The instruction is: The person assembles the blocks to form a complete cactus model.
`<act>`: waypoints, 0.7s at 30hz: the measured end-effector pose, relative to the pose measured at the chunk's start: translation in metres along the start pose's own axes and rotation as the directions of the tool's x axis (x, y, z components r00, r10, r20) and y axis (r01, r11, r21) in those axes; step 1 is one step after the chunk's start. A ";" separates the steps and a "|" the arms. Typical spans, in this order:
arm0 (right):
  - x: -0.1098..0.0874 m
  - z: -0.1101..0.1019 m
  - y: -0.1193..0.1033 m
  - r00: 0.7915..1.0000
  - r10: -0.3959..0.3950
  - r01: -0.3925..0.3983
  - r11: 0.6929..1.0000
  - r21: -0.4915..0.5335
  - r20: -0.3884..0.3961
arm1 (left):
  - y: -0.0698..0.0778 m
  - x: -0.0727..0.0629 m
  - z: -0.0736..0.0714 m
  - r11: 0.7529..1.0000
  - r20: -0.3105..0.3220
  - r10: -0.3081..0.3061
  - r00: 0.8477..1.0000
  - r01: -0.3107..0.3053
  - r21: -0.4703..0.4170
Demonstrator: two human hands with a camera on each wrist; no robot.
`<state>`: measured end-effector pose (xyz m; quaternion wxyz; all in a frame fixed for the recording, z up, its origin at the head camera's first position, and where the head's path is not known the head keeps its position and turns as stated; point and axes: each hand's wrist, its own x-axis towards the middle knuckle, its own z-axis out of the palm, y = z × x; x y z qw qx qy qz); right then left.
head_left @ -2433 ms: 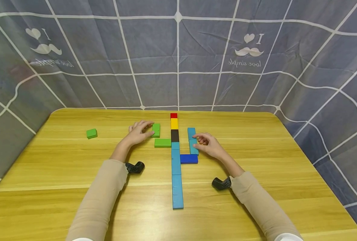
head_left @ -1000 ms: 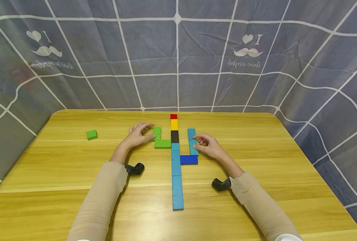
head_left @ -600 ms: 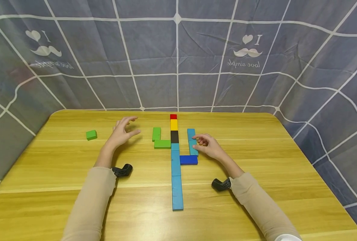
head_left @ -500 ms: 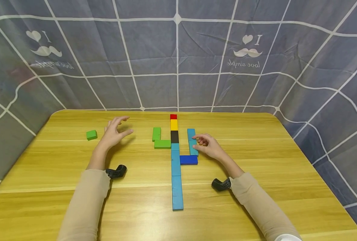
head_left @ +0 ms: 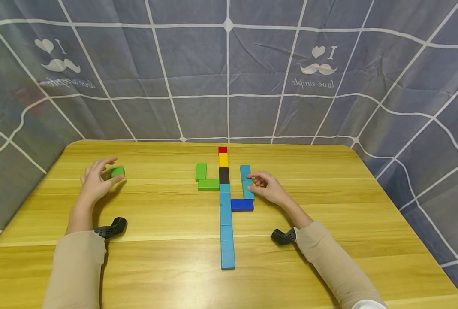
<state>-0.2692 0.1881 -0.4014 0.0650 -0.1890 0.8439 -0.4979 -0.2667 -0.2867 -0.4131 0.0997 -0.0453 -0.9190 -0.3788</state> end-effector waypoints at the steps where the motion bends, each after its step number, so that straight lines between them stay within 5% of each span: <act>1: 0.000 0.000 0.000 1.000 0.001 -0.001 1.000 0.000 0.000 | -0.003 -0.002 -0.003 1.000 0.007 -0.008 1.000 0.008 0.006; 10: 0.001 -0.001 -0.001 1.000 0.001 -0.001 1.000 0.004 0.002 | -0.016 -0.013 -0.013 0.996 0.075 -0.048 0.996 0.042 0.080; 21: 0.001 -0.001 0.000 1.000 -0.003 0.003 1.000 0.002 0.001 | -0.019 -0.010 -0.009 0.993 0.038 -0.018 0.999 0.013 0.117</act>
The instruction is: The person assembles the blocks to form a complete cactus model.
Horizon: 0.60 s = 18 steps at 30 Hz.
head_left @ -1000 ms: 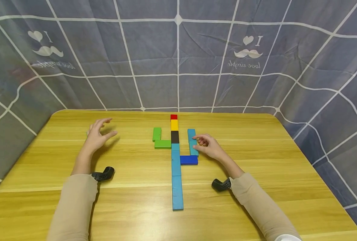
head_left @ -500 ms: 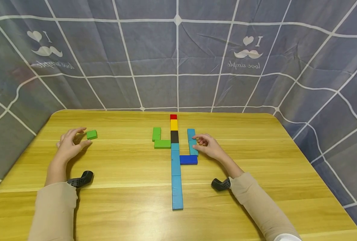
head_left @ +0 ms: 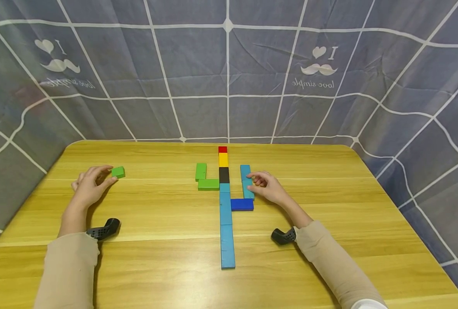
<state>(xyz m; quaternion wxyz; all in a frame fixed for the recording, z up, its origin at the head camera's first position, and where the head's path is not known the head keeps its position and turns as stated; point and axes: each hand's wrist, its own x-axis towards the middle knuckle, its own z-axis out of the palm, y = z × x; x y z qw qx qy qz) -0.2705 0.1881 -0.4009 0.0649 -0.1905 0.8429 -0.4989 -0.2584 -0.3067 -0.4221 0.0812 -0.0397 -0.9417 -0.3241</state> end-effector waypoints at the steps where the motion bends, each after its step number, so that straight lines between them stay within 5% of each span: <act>1: 0.000 0.000 0.000 1.000 0.000 0.000 1.000 -0.002 0.000 | 0.000 0.000 0.001 1.000 -0.005 0.001 1.000 -0.001 0.001; 10: 0.000 -0.001 0.000 1.000 0.001 -0.001 1.000 -0.001 -0.004 | 0.001 0.003 0.004 1.000 -0.024 -0.007 1.000 0.007 -0.001; 18: 0.000 0.000 0.001 1.000 0.001 -0.001 1.000 -0.005 -0.001 | 0.022 0.019 0.017 0.998 -0.050 0.013 0.999 -0.016 -0.067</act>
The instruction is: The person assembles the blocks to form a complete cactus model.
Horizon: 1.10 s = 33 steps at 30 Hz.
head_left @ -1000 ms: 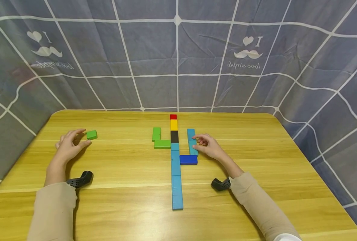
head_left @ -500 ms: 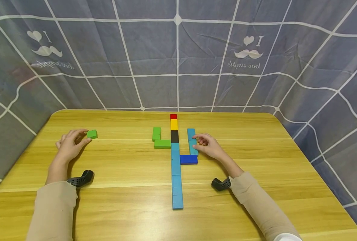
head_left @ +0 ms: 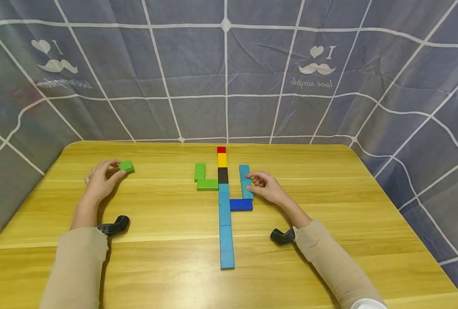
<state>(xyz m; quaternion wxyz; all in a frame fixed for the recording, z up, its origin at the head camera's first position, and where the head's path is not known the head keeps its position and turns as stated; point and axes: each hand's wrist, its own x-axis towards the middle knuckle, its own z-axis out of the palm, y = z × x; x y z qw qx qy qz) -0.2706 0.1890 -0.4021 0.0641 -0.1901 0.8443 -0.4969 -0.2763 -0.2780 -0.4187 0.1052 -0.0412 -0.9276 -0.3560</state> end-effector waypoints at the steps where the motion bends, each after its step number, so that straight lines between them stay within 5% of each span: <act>1: 0.000 0.000 0.000 1.000 0.000 0.000 1.000 0.000 0.000 | 0.003 0.003 0.003 1.000 -0.003 0.009 1.000 -0.009 -0.008; 17: 0.000 0.001 0.001 1.000 -0.006 0.006 1.000 0.005 -0.003 | 0.056 0.046 0.074 0.994 0.044 0.079 0.996 -0.075 -0.084; 33: 0.000 0.002 0.003 1.000 -0.008 0.008 1.000 0.002 -0.001 | 0.089 0.070 0.118 0.993 0.144 0.089 0.985 -0.076 -0.095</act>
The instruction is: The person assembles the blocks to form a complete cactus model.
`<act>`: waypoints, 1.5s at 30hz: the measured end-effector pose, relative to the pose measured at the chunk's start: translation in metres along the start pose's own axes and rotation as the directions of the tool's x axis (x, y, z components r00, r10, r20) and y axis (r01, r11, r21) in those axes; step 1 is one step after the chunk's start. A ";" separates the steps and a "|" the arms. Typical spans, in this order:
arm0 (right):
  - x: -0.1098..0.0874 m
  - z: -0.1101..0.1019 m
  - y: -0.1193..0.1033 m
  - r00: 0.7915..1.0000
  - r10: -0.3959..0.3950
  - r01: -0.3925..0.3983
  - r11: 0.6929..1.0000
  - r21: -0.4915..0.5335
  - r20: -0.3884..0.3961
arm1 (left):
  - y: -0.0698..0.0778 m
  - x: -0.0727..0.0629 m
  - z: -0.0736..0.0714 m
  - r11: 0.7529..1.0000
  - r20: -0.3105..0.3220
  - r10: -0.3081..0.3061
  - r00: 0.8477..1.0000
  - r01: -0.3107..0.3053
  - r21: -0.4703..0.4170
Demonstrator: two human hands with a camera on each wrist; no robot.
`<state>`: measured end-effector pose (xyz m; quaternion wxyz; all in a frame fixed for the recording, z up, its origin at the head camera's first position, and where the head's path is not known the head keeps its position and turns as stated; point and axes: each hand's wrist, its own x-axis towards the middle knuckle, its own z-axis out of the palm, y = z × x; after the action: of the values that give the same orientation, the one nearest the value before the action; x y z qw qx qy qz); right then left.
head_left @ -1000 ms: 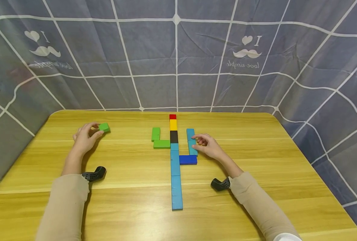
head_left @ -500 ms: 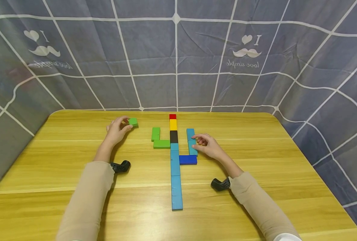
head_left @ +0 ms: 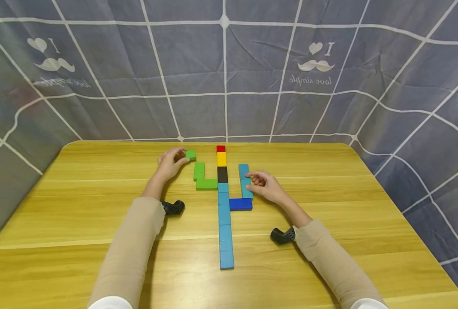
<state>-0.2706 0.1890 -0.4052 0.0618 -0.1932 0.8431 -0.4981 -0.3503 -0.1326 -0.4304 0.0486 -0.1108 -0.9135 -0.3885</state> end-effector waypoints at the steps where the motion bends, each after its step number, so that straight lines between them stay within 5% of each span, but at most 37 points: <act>1: 0.000 0.000 0.001 1.000 -0.001 0.001 1.000 0.001 0.000 | 0.002 0.001 0.002 1.000 0.005 0.000 1.000 0.000 0.002; 16: 0.011 0.003 0.043 0.999 -0.031 0.031 0.999 -0.016 -0.029 | 0.009 0.011 0.014 1.000 0.045 0.004 0.999 -0.005 0.026; 29: 0.001 0.000 0.005 0.999 -0.035 0.035 0.999 -0.002 -0.001 | 0.011 0.012 0.013 0.998 0.086 -0.031 0.996 0.027 0.048; 45: 0.001 -0.001 0.001 1.000 -0.009 0.009 1.000 0.001 0.005 | 0.014 0.011 0.012 0.997 0.049 -0.079 0.996 0.078 0.009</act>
<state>-0.2720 0.1900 -0.4055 0.0618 -0.1982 0.8417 -0.4984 -0.3579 -0.1124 -0.4270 0.0110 -0.0842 -0.9194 -0.3840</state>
